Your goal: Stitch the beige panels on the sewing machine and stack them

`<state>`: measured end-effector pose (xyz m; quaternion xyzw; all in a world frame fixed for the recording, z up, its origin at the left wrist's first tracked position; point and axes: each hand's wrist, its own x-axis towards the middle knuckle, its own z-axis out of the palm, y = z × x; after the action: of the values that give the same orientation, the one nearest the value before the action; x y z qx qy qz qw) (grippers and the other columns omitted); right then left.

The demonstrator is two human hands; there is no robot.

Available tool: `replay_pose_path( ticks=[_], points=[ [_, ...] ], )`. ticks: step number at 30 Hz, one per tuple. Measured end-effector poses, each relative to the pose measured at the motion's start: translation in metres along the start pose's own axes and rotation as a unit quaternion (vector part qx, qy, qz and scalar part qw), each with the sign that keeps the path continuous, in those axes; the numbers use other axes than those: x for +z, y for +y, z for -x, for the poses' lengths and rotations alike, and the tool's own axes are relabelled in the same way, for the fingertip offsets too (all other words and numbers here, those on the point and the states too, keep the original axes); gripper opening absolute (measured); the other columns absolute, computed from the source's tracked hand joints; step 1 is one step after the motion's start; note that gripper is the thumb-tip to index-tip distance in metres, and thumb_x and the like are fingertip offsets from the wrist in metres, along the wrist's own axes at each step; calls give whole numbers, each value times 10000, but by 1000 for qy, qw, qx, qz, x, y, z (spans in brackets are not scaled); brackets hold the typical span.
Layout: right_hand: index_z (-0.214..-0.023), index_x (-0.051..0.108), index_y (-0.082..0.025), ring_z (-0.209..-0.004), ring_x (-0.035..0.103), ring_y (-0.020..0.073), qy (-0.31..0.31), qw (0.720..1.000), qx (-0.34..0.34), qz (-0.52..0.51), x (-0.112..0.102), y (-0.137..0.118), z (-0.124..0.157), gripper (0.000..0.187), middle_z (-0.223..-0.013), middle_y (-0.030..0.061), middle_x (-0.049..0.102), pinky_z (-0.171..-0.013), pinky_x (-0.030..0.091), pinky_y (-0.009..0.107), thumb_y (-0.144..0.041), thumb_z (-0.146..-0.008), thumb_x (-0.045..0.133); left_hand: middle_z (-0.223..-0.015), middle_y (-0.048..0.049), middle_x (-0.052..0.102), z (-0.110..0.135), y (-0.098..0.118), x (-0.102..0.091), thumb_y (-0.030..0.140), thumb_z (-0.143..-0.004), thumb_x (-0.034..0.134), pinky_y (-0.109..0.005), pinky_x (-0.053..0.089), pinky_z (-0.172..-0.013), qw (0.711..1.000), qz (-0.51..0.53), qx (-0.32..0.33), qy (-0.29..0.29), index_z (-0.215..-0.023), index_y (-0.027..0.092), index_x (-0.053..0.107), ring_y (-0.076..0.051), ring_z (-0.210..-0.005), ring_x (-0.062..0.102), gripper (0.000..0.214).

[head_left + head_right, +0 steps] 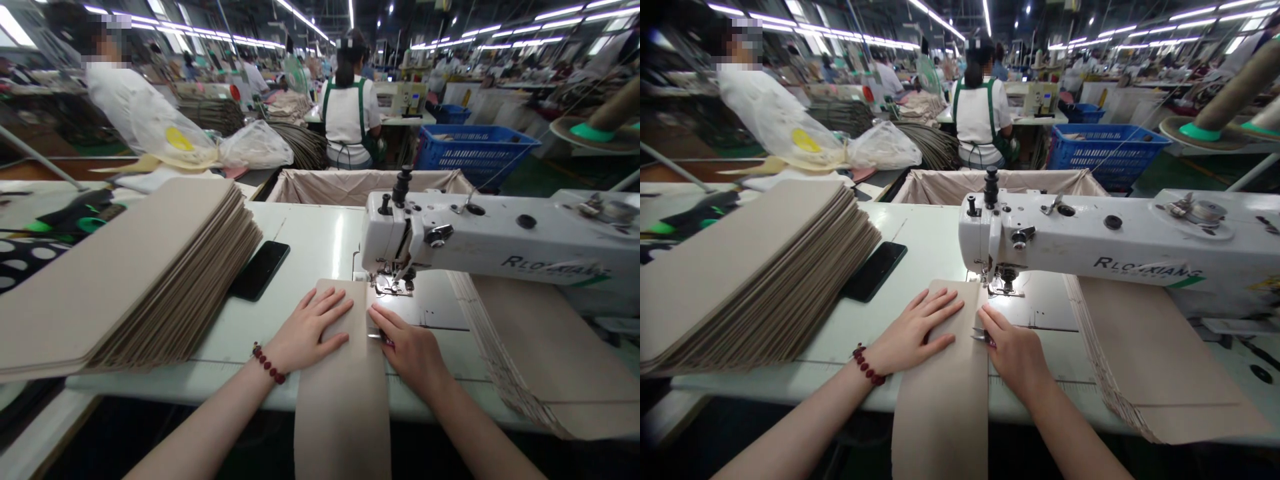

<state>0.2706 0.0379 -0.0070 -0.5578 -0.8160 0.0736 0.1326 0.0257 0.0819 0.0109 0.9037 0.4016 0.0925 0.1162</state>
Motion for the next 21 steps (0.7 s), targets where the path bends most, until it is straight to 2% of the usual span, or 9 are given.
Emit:
replay_pose_path(
  ticks=[11, 15, 21],
  points=[
    [-1438, 322, -342, -1046, 623, 164, -10, 1000, 21, 13, 0, -3, -3, 632, -1479, -83, 364, -750, 541, 287, -145, -865, 501, -1529, -17, 266, -2, -2, -1, 489, -935, 463, -474, 110, -1169, 1000, 27, -4, 7, -1464, 310, 302, -257, -1410, 222, 581],
    [-1442, 321, -336, -1087, 603, 165, -9, 1000, 18, 11, -2, -4, -4, 624, -1477, -68, 373, -793, 536, 279, -158, -871, 503, -1528, -16, 269, -2, -4, -1, 481, -940, 457, -487, 108, -1167, 999, 31, -4, 6, -1461, 311, 308, -259, -1411, 220, 568],
    [-1446, 318, -335, -1017, 636, 176, -12, 999, 24, 25, -3, -5, -3, 614, -1482, -36, 375, -733, 550, 287, -202, -877, 508, -1523, -15, 283, -1, -4, -3, 467, -939, 465, -503, 131, -1159, 999, 41, -3, 12, -1448, 324, 334, -271, -1408, 226, 545]
  ],
)
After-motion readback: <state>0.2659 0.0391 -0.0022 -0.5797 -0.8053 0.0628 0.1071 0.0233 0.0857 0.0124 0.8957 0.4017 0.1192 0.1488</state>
